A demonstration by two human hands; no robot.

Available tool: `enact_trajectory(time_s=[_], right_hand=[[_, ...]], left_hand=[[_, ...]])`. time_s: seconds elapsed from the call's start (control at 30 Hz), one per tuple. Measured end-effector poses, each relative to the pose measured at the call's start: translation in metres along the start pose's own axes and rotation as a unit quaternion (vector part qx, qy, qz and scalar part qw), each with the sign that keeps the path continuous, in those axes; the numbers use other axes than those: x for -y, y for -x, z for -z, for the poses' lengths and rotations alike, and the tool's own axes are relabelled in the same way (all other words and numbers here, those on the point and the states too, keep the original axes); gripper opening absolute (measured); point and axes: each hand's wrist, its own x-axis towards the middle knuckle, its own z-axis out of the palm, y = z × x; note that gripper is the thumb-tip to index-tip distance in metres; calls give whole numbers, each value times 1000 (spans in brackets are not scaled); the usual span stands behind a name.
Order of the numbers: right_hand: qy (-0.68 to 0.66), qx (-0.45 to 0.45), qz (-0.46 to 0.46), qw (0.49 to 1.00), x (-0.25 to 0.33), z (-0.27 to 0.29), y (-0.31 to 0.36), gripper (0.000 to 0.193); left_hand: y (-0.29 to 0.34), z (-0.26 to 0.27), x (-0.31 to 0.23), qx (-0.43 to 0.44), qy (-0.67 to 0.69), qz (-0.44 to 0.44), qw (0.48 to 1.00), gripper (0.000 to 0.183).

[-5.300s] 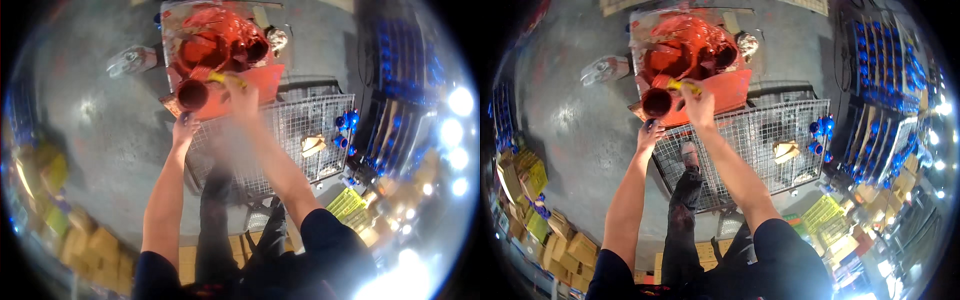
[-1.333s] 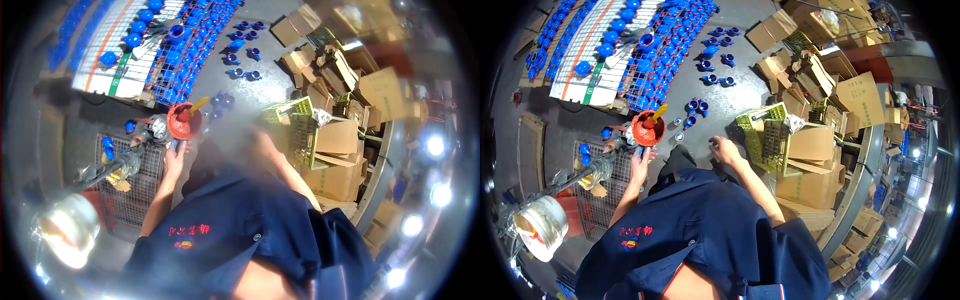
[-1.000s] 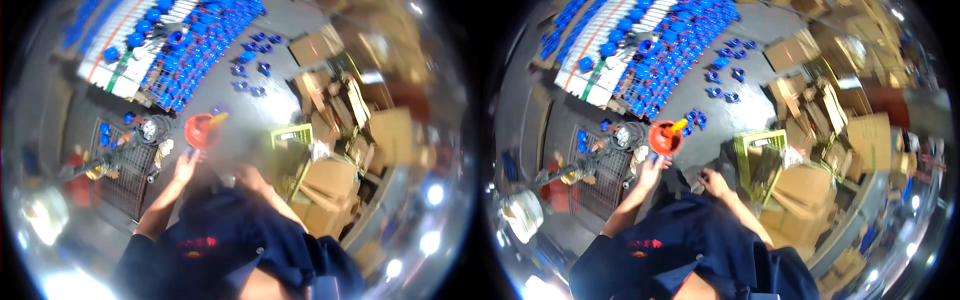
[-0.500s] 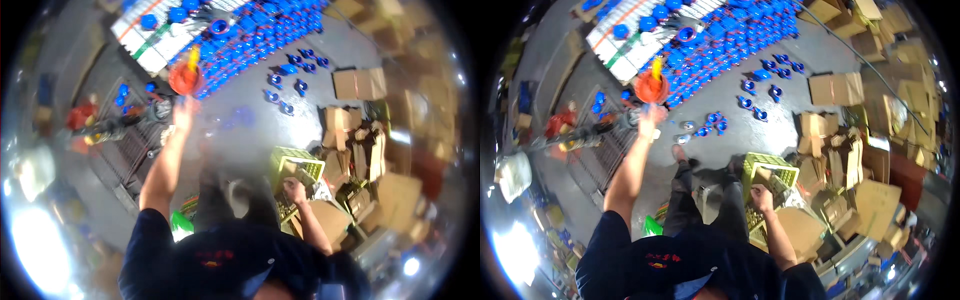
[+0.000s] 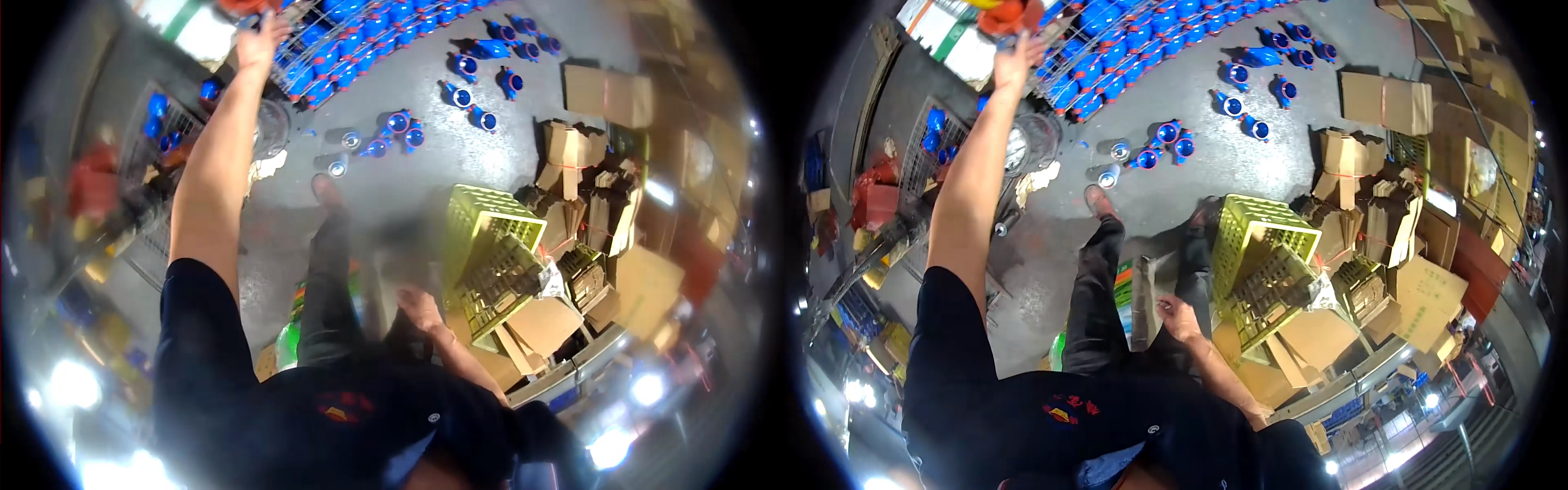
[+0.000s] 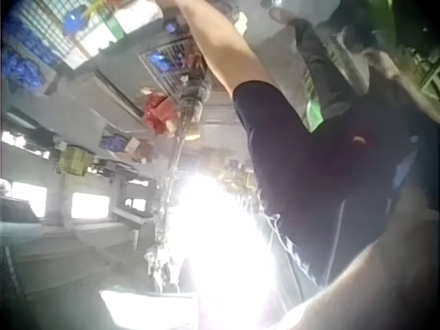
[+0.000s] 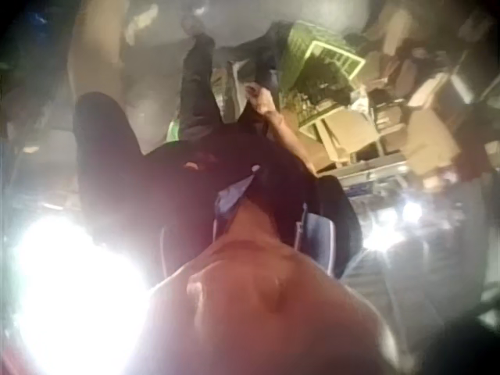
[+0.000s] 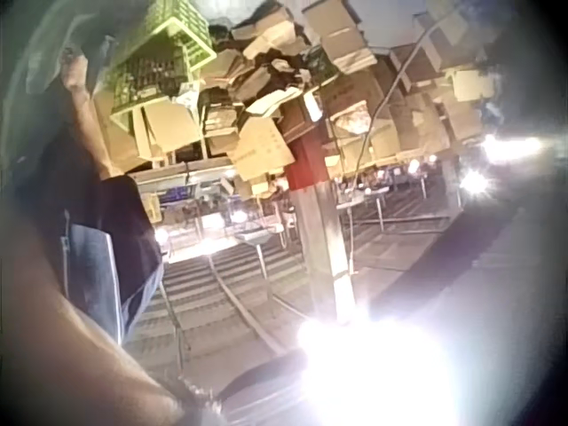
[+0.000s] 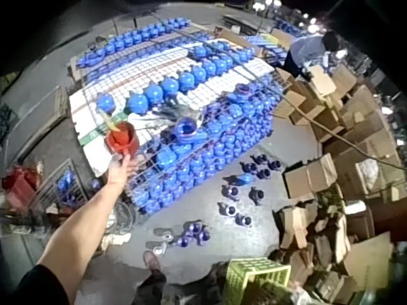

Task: The person paints blue plastic parts by dipping a brush into a red container and applying the paint to the interior of the objects, then sprays them with a canister while holding them by hand.

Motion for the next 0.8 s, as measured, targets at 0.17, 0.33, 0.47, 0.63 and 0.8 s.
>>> enact_trajectory(time_s=[0.17, 0.33, 0.47, 0.63, 0.8], right_hand=[[-157, -63, 38, 985, 7, -11, -32, 25], [19, -96, -48, 994, 73, 0, -65, 24], [-17, -94, -8, 995, 98, -8, -105, 22], [-83, -4, -47, 995, 89, -33, -161, 24], [149, -13, 34, 988, 37, -58, -221, 28]], left_hand=[[60, 10, -1, -19, 44, -87, 995, 30], [237, 76, 34, 69, 4, 177, 982, 43], [342, 194, 62, -81, 8, 265, 961, 45], [354, 310, 28, -316, 30, 184, 930, 45], [335, 380, -10, -373, -138, -11, 917, 49]])
